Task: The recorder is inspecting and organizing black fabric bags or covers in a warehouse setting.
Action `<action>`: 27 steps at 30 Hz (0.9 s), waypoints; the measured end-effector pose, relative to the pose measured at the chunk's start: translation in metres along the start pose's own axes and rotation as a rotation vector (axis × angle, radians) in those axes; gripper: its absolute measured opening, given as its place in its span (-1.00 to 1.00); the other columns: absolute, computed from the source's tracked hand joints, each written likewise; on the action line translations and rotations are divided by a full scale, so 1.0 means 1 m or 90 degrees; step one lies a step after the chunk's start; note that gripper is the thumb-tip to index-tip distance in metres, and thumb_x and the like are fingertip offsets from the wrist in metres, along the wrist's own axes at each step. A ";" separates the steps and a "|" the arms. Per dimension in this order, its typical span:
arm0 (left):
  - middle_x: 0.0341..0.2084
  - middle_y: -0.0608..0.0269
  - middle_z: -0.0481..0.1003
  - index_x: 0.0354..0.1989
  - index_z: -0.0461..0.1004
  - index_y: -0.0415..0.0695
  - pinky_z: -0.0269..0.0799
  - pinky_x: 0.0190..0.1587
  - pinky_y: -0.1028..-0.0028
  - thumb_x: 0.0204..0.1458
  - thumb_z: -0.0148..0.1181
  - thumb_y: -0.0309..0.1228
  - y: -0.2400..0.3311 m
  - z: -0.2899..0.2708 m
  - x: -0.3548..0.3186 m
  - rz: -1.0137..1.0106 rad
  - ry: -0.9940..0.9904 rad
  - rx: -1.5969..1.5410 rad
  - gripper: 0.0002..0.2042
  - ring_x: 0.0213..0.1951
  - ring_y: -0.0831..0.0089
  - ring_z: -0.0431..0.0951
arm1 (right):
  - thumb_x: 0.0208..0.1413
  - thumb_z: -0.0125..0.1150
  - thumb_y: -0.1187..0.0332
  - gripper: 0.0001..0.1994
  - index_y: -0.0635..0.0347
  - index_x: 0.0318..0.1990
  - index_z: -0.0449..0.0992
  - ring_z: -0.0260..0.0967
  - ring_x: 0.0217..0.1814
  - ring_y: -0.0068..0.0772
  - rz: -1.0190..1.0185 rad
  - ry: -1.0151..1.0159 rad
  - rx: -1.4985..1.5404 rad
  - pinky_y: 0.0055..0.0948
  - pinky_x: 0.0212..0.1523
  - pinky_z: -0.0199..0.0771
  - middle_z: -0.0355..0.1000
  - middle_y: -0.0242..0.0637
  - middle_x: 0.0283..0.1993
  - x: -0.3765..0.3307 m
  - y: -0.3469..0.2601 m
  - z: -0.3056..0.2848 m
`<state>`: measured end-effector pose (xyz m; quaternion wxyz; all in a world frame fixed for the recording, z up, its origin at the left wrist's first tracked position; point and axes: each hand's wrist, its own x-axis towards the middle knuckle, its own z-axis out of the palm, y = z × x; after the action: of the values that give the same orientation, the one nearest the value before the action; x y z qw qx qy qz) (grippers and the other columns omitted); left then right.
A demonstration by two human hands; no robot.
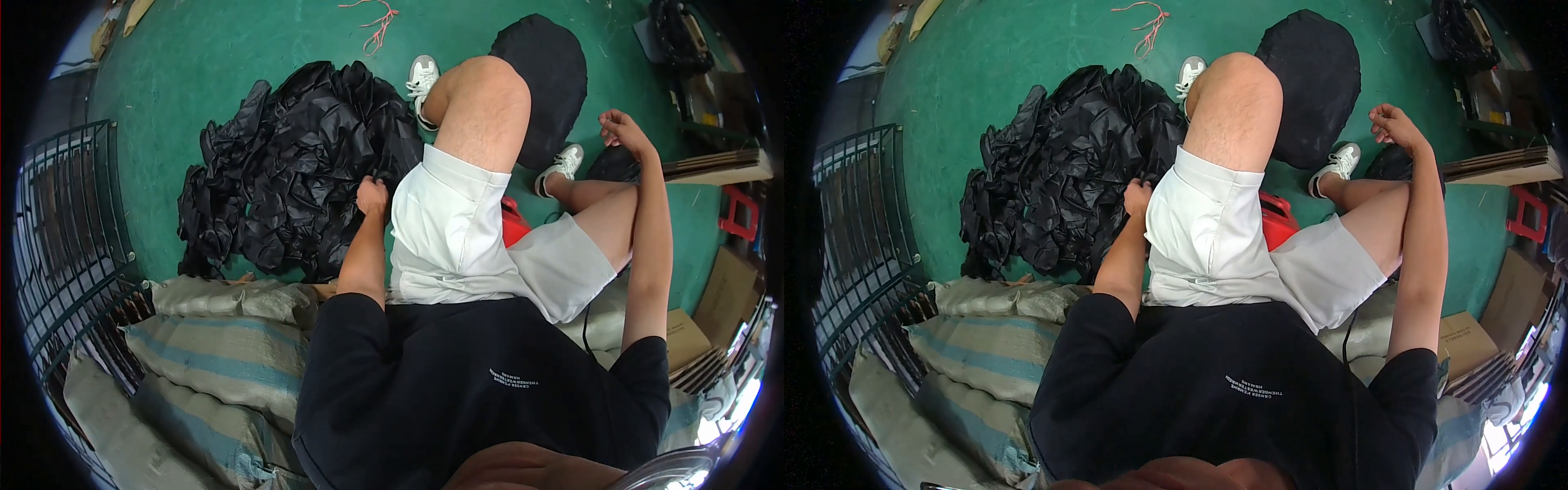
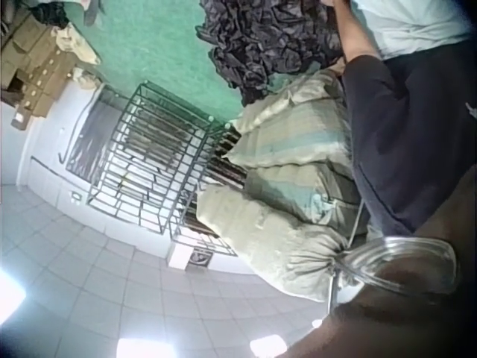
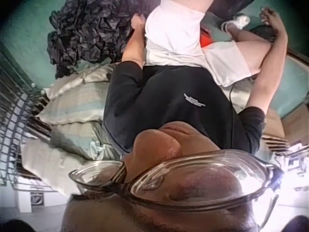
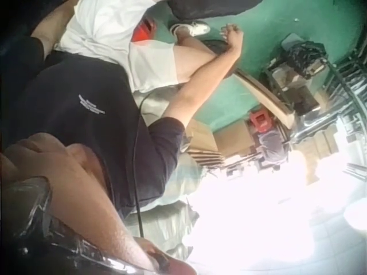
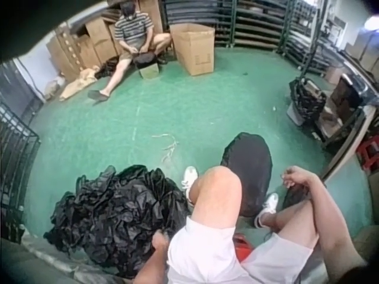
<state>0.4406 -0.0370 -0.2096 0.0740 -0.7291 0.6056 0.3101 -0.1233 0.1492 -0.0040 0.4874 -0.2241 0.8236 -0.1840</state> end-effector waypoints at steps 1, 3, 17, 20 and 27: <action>-0.08 -0.09 0.52 0.01 0.48 -0.13 0.39 0.03 0.15 0.11 0.08 -0.20 0.002 -0.005 0.006 -0.034 0.031 -0.050 -0.64 -0.01 -0.05 0.51 | 0.25 0.09 0.18 -0.80 0.09 -0.16 0.42 0.38 -0.50 -0.62 -0.012 0.002 -0.006 -0.65 -0.47 0.27 0.43 -0.45 -0.42 0.000 0.001 -0.001; -0.19 -0.16 0.53 -0.13 0.48 -0.21 0.37 -0.06 0.08 0.16 0.00 -0.19 0.008 -0.017 0.011 0.006 0.150 -0.149 -0.67 -0.09 -0.14 0.50 | 0.25 0.09 0.17 -0.80 0.09 -0.16 0.42 0.38 -0.50 -0.62 -0.022 0.008 -0.007 -0.65 -0.47 0.27 0.43 -0.45 -0.42 -0.002 0.004 -0.004; -0.28 0.26 0.55 -0.17 0.51 -0.30 0.39 -0.14 0.48 0.20 0.12 -0.26 0.173 -0.243 0.004 0.321 0.012 -0.964 -0.71 -0.27 0.46 0.51 | 0.20 0.14 0.25 -0.78 0.22 -0.16 0.43 0.37 -0.51 -0.54 -0.159 0.013 -0.001 -0.52 -0.48 0.35 0.41 -0.36 -0.44 -0.009 -0.009 -0.006; -0.32 0.28 0.54 -0.25 0.50 -0.27 0.40 -0.15 0.52 0.12 0.23 -0.37 0.250 -0.261 -0.033 0.472 -0.026 -0.910 -0.81 -0.28 0.53 0.50 | 0.19 0.14 0.28 -0.81 0.18 -0.16 0.42 0.36 -0.49 -0.58 -0.195 0.017 -0.030 -0.55 -0.44 0.35 0.41 -0.42 -0.45 -0.005 -0.017 0.003; -0.39 0.37 0.51 -0.26 0.45 -0.21 0.40 -0.29 0.57 -0.14 0.32 -0.63 0.411 -0.228 -0.118 0.796 -0.203 -0.664 -0.75 -0.35 0.62 0.46 | -0.01 0.38 0.15 -0.34 0.19 0.21 0.25 0.37 0.01 -0.19 -0.435 0.263 0.015 -0.24 0.05 0.39 0.32 -0.08 0.06 -0.026 -0.051 0.021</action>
<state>0.1332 -0.1538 0.1461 -0.3749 -0.1461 0.6599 0.6346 -0.0843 0.1191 0.0314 0.2245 -0.4382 0.7801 -0.3861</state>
